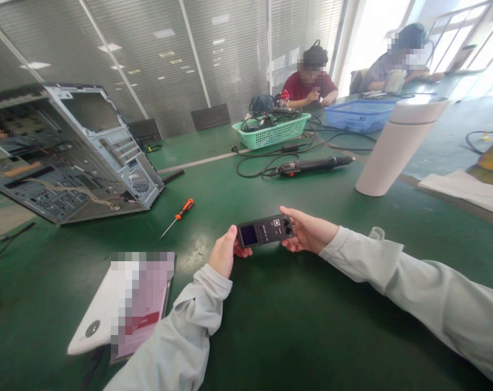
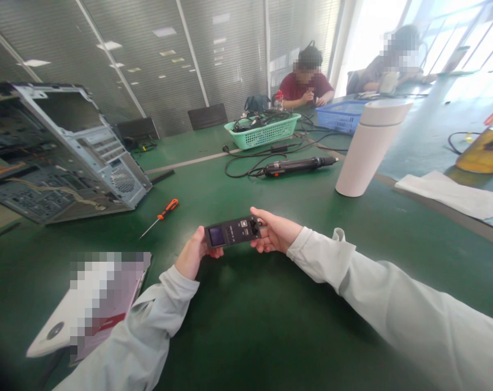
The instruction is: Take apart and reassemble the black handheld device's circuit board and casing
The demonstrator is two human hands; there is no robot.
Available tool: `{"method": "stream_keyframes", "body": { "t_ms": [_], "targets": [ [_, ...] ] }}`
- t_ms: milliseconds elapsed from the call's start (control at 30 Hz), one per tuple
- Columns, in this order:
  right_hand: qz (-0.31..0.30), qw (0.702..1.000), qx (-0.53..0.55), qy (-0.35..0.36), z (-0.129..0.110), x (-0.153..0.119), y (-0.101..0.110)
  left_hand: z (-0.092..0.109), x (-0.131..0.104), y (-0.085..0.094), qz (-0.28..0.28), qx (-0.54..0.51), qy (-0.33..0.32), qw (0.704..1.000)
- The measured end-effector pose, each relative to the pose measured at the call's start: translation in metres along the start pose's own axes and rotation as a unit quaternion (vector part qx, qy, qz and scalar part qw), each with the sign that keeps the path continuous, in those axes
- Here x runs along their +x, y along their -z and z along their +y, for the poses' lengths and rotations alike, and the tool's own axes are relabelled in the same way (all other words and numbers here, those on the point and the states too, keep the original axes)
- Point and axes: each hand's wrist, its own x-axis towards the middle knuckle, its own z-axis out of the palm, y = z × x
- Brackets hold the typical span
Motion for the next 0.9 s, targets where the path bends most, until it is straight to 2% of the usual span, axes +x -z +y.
{"method": "stream_keyframes", "body": {
  "t_ms": [400, 467, 633, 800, 900],
  "targets": [
    [-0.023, 0.999, 0.006, 0.023, 0.004, 0.003, 0.001, -0.001, 0.001, -0.001, 0.042, -0.008, 0.002, 0.999],
    [-0.006, 0.999, 0.018, 0.032, 0.004, 0.002, 0.000, 0.001, 0.001, 0.000, 0.050, -0.018, 0.003, 0.999],
    [0.044, 0.993, 0.005, 0.113, 0.007, -0.001, -0.005, 0.010, -0.004, -0.001, 0.030, 0.011, -0.027, 0.999],
    [0.063, 0.985, 0.008, 0.159, 0.009, -0.003, -0.008, 0.015, -0.010, -0.006, 0.025, 0.034, -0.041, 0.998],
    [0.076, 0.980, 0.039, 0.179, 0.011, -0.001, -0.007, 0.015, -0.013, -0.008, 0.002, 0.069, -0.055, 0.996]
  ]
}}
